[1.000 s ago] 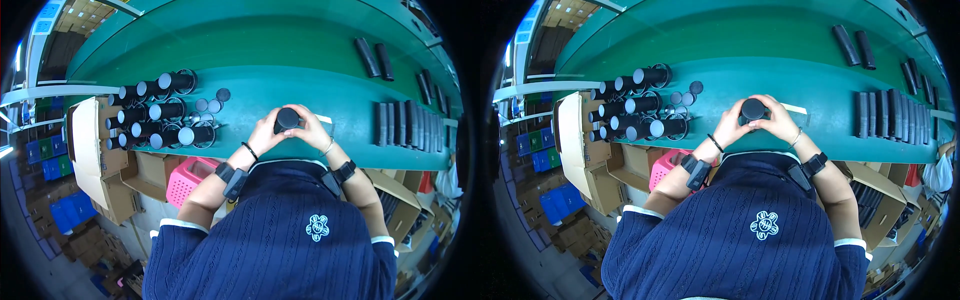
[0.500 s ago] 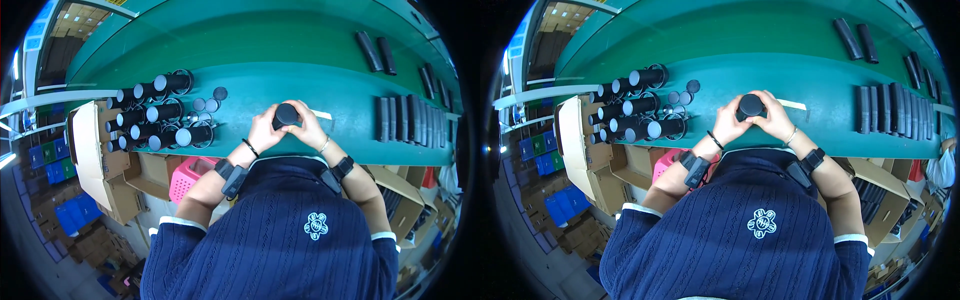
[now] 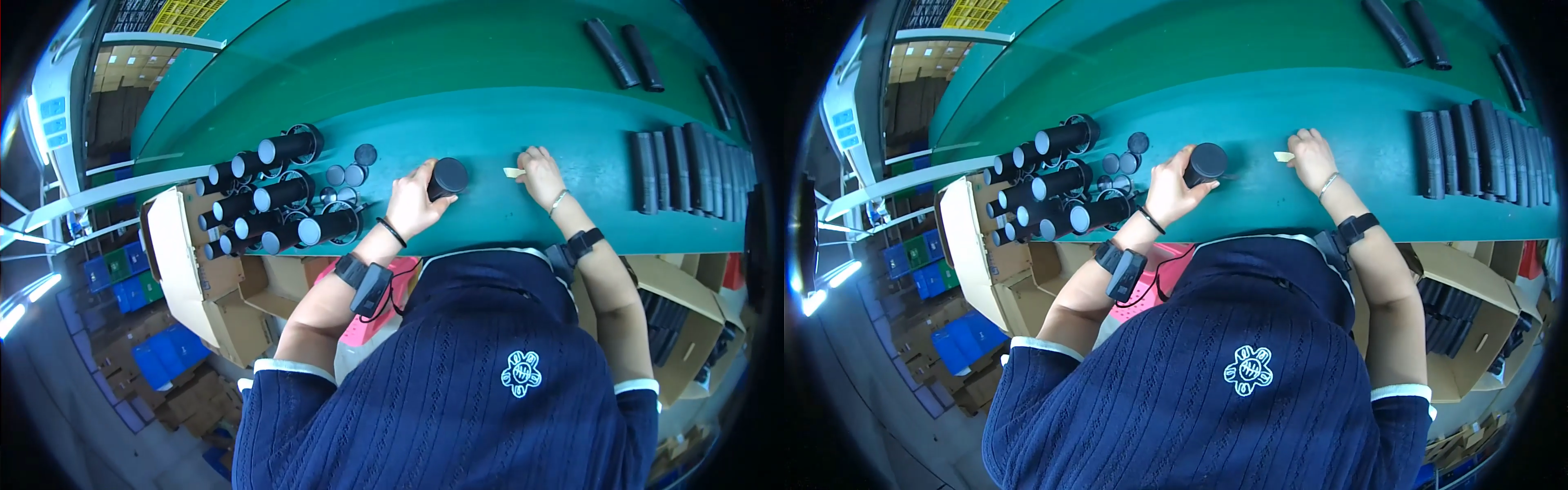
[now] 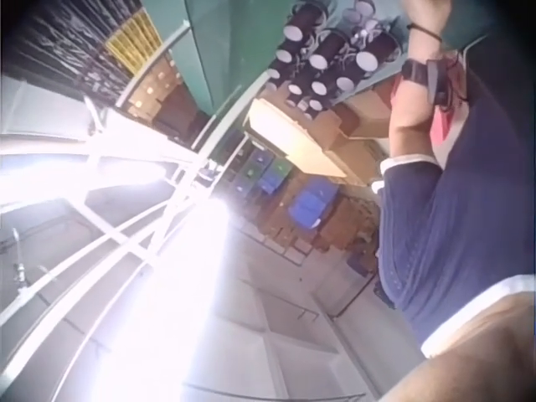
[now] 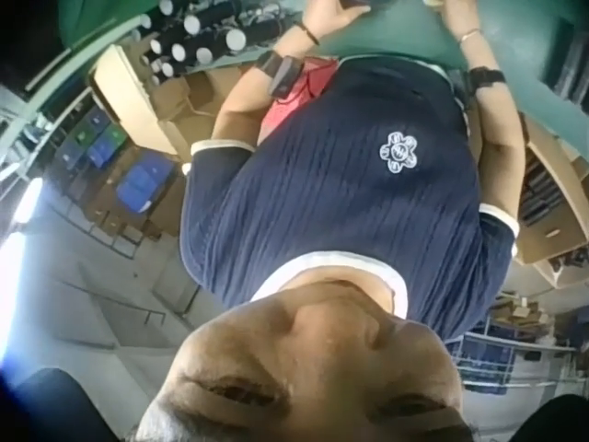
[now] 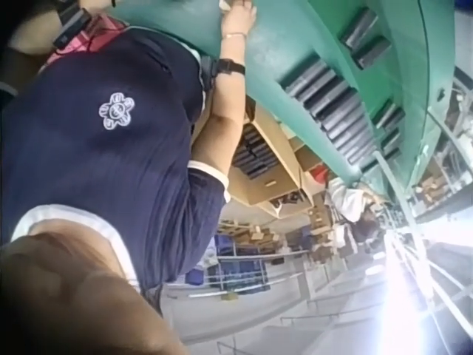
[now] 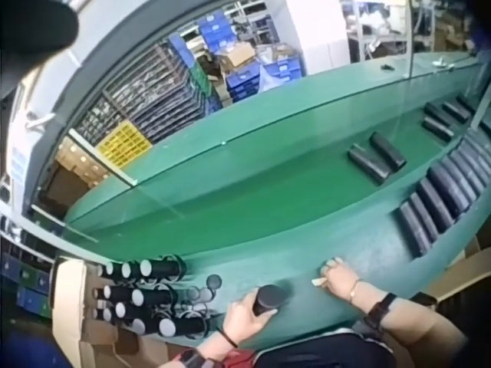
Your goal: The person applies small white labels to the ends of black cylinders, places them on a conveyor belt, and then packs the cylinders into a cardboard box before pressing caps onto their ends.
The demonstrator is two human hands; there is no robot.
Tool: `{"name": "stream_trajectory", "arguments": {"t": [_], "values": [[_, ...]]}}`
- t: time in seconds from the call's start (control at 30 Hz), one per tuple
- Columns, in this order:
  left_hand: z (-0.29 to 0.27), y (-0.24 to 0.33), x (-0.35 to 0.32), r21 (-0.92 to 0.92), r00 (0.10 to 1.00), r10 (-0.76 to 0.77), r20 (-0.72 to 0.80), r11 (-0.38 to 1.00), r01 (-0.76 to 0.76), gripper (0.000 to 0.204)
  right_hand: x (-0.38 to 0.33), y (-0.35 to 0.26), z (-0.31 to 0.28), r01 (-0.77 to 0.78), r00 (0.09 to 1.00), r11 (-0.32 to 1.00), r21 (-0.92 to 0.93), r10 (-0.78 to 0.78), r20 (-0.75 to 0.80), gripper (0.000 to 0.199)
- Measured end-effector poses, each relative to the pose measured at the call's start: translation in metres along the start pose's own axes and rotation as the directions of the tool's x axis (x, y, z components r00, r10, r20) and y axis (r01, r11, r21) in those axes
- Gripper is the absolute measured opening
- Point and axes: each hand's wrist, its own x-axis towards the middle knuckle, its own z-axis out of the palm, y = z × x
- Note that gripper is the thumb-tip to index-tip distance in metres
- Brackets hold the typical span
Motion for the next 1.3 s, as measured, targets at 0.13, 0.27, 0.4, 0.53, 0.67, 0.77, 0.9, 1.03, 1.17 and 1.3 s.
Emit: {"name": "stream_trajectory", "arguments": {"t": [0.13,0.27,0.4,0.53,0.67,0.77,0.9,1.03,1.17,1.3], "values": [[0.004,-0.001,0.002,0.0,1.0,0.006,0.003,1.0,-0.006,0.059,-0.002,0.001,0.006,0.195,0.981,0.974,-0.118,-0.195,0.014,0.01],[0.009,-0.004,-0.001,0.035,1.0,0.012,-0.005,0.999,-0.012,0.057,0.0,-0.003,0.0,0.197,0.979,0.976,-0.092,-0.192,0.065,0.008],[0.012,0.002,0.002,0.052,1.0,0.012,-0.001,0.999,-0.012,0.058,0.005,0.002,-0.002,-0.197,0.974,0.737,0.646,0.074,0.213,0.01],[0.013,0.003,0.004,0.071,1.0,-0.005,0.004,0.997,0.005,0.058,0.002,-0.016,-0.014,-0.432,0.9,0.299,0.851,0.077,0.429,0.016],[0.015,0.011,0.009,0.147,0.997,-0.035,0.062,0.989,0.025,0.059,-0.004,-0.026,-0.027,-0.208,0.953,0.743,0.636,0.008,0.303,0.022],[0.019,0.012,0.012,0.221,0.993,-0.049,0.105,0.975,0.025,0.06,-0.005,-0.044,-0.044,-0.147,0.966,0.695,0.704,-0.053,0.254,0.019],[0.026,0.011,0.017,0.291,0.986,-0.067,0.151,0.957,0.021,0.06,-0.001,-0.066,-0.069,-0.261,0.92,0.625,0.736,-0.071,0.386,0.016],[0.032,0.01,0.019,0.338,0.979,-0.049,0.196,0.941,-0.021,0.059,0.005,-0.076,-0.065,-0.312,0.911,0.589,0.746,-0.038,0.411,0.02],[0.033,0.01,0.02,0.392,0.974,-0.05,0.22,0.919,-0.041,0.058,0.008,-0.078,-0.059,-0.298,0.917,0.612,0.732,-0.029,0.398,0.026],[0.04,0.002,0.021,0.428,0.967,-0.057,0.248,0.902,-0.057,0.057,0.01,-0.077,-0.053,-0.297,0.911,0.625,0.722,-0.041,0.41,0.026]]}}
